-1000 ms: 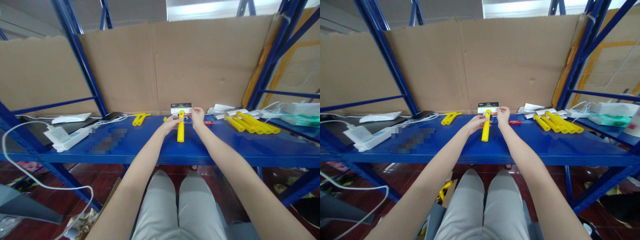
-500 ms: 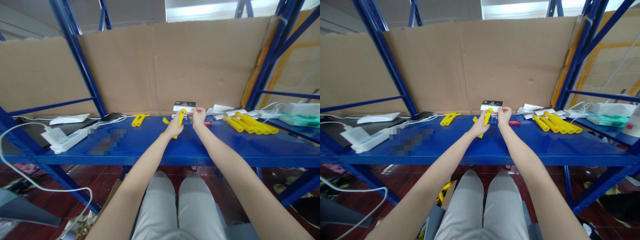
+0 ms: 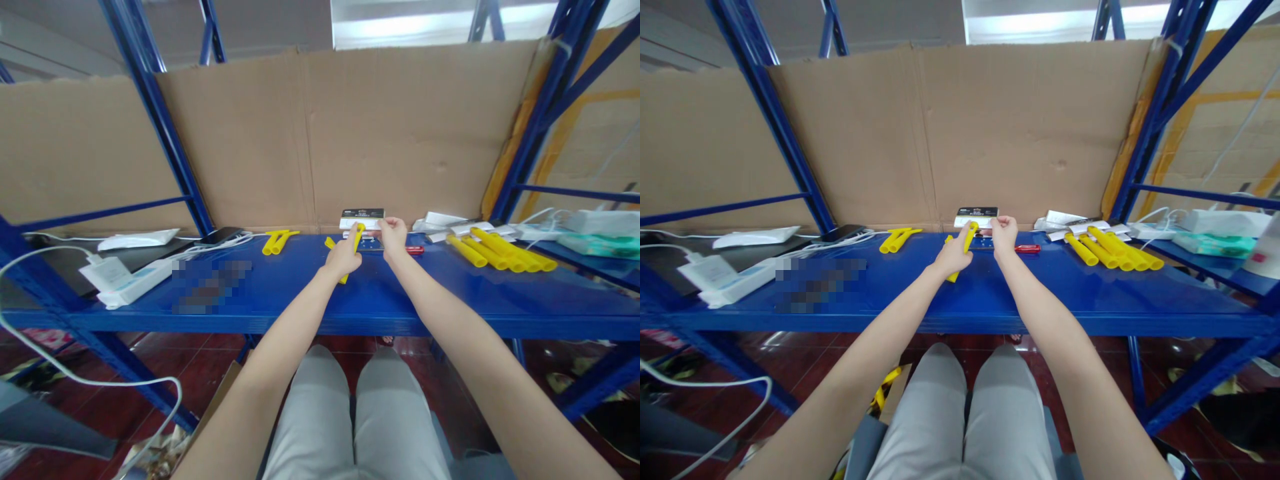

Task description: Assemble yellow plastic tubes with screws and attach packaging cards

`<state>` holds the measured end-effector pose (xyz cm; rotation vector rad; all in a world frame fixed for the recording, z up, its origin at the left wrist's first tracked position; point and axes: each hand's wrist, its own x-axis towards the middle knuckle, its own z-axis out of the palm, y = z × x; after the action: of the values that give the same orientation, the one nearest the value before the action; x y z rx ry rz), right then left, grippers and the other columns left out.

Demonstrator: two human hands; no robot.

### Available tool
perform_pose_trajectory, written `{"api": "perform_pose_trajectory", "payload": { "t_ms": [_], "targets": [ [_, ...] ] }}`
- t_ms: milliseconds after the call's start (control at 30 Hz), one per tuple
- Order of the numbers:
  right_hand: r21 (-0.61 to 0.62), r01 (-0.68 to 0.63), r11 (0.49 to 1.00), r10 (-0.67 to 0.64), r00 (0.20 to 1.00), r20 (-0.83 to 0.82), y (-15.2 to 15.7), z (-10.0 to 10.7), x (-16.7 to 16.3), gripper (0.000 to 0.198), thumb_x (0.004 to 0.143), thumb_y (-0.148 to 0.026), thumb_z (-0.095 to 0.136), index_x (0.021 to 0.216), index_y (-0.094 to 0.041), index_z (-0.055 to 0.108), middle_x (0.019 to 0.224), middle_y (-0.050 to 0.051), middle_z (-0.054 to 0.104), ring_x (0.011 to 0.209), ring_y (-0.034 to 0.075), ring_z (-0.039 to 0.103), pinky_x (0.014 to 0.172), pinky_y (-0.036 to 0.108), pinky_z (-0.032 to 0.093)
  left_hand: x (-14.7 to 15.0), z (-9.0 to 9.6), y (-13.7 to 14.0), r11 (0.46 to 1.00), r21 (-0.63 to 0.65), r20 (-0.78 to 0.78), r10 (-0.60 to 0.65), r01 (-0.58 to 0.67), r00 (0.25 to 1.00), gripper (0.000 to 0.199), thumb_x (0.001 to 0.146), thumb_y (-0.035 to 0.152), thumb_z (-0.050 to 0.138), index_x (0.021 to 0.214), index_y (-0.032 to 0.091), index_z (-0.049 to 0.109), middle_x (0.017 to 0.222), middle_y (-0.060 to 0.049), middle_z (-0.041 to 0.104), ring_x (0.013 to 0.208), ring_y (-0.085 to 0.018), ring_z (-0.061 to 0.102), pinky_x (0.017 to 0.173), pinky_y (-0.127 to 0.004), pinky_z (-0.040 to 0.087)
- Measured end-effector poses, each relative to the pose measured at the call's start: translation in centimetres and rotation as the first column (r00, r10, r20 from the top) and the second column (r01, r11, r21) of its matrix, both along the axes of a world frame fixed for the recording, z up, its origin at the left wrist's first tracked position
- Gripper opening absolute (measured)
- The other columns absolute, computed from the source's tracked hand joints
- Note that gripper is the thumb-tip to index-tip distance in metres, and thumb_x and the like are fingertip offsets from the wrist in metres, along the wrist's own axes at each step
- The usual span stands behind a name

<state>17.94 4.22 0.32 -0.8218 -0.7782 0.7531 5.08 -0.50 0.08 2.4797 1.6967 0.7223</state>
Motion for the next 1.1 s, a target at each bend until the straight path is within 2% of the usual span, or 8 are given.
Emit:
{"api": "perform_pose_trajectory", "payload": {
  "t_ms": [233,400,500,600,767,833,933,1100],
  "targets": [
    [-0.019,-0.015,1.0,0.016,0.999,0.038,-0.9,0.3,-0.5,0.025,0.072,-0.01,0.056,0.082,-0.023,0.038,0.054,-0.012,0.049,0.037,0.008,0.053,0.037,0.017,0.042,-0.1,0.8,-0.7,0.999,0.024,-0.115,0.046,-0.043,0.992,0.081,0.081,0.013,0.047,0.153,0.023,0.012,0.116,-0.014,0.066,0.105,-0.028,0.064,0.089,-0.038,0.048],
    [-0.07,-0.005,0.998,0.009,0.999,0.052,-1.4,0.5,-0.8,0.023,0.075,-0.01,0.057,0.084,-0.022,0.039,0.052,-0.012,0.051,0.034,0.008,0.05,0.034,0.017,0.037,-0.5,2.0,-0.7,0.999,0.039,-0.193,0.039,-0.032,0.98,0.073,0.082,0.013,0.046,0.151,0.024,0.022,0.121,-0.014,0.064,0.11,-0.027,0.062,0.089,-0.035,0.048],
    [-0.056,-0.079,0.995,0.083,0.994,0.066,-1.8,0.5,-1.1,0.022,0.079,-0.017,0.06,0.09,-0.022,0.041,0.057,-0.01,0.057,0.035,0.008,0.052,0.035,0.017,0.039,-1.6,3.0,-0.2,0.999,0.035,-0.197,0.022,-0.015,0.98,0.074,0.08,0.012,0.047,0.15,0.021,0.025,0.128,-0.015,0.06,0.114,-0.026,0.06,0.089,-0.032,0.048],
    [-0.043,-0.226,0.973,0.229,0.97,0.088,-2.2,0.4,-1.2,0.023,0.084,-0.026,0.06,0.097,-0.023,0.042,0.069,-0.006,0.066,0.041,0.009,0.058,0.04,0.018,0.044,-3.9,4.4,0.7,0.997,0.028,-0.196,0.07,-0.065,0.978,0.074,0.078,0.011,0.049,0.149,0.017,0.027,0.128,-0.016,0.06,0.115,-0.026,0.059,0.088,-0.029,0.047],
    [-0.114,-0.335,0.935,0.35,0.923,0.159,-2.6,0.2,-1.4,0.022,0.085,-0.031,0.062,0.096,-0.023,0.044,0.074,-0.003,0.07,0.042,0.008,0.06,0.042,0.017,0.046,-10.3,6.4,3.3,0.947,-0.018,-0.297,0.3,-0.32,0.906,0.07,0.072,0.015,0.058,0.14,0.014,0.043,0.122,-0.016,0.064,0.108,-0.027,0.063,0.084,-0.027,0.049],
    [-0.149,-0.348,0.926,0.371,0.91,0.186,-2.6,0.1,-1.5,0.02,0.085,-0.028,0.062,0.095,-0.022,0.045,0.071,-0.003,0.069,0.041,0.008,0.059,0.041,0.017,0.045,-12.9,6.5,4.3,0.91,-0.054,-0.338,0.371,-0.411,0.865,0.06,0.071,0.018,0.06,0.13,0.013,0.053,0.115,-0.016,0.068,0.1,-0.028,0.066,0.08,-0.029,0.05],
    [-0.184,-0.352,0.918,0.387,0.897,0.212,-2.7,0.1,-1.7,0.017,0.085,-0.023,0.06,0.094,-0.022,0.045,0.067,-0.005,0.067,0.039,0.008,0.057,0.038,0.017,0.043,-15.9,6.1,5.6,0.89,-0.109,-0.351,0.382,-0.442,0.855,0.044,0.072,0.019,0.059,0.116,0.015,0.063,0.107,-0.013,0.071,0.091,-0.025,0.068,0.073,-0.027,0.051],
    [-0.208,-0.342,0.916,0.387,0.891,0.238,-2.8,0.2,-1.8,0.015,0.085,-0.017,0.057,0.093,-0.021,0.046,0.063,-0.006,0.066,0.038,0.009,0.057,0.037,0.017,0.042,-17.5,5.4,6.8,0.877,-0.167,-0.343,0.377,-0.451,0.86,0.043,0.069,0.017,0.057,0.112,0.017,0.066,0.101,-0.011,0.073,0.084,-0.022,0.068,0.065,-0.023,0.049]
  ]
}}
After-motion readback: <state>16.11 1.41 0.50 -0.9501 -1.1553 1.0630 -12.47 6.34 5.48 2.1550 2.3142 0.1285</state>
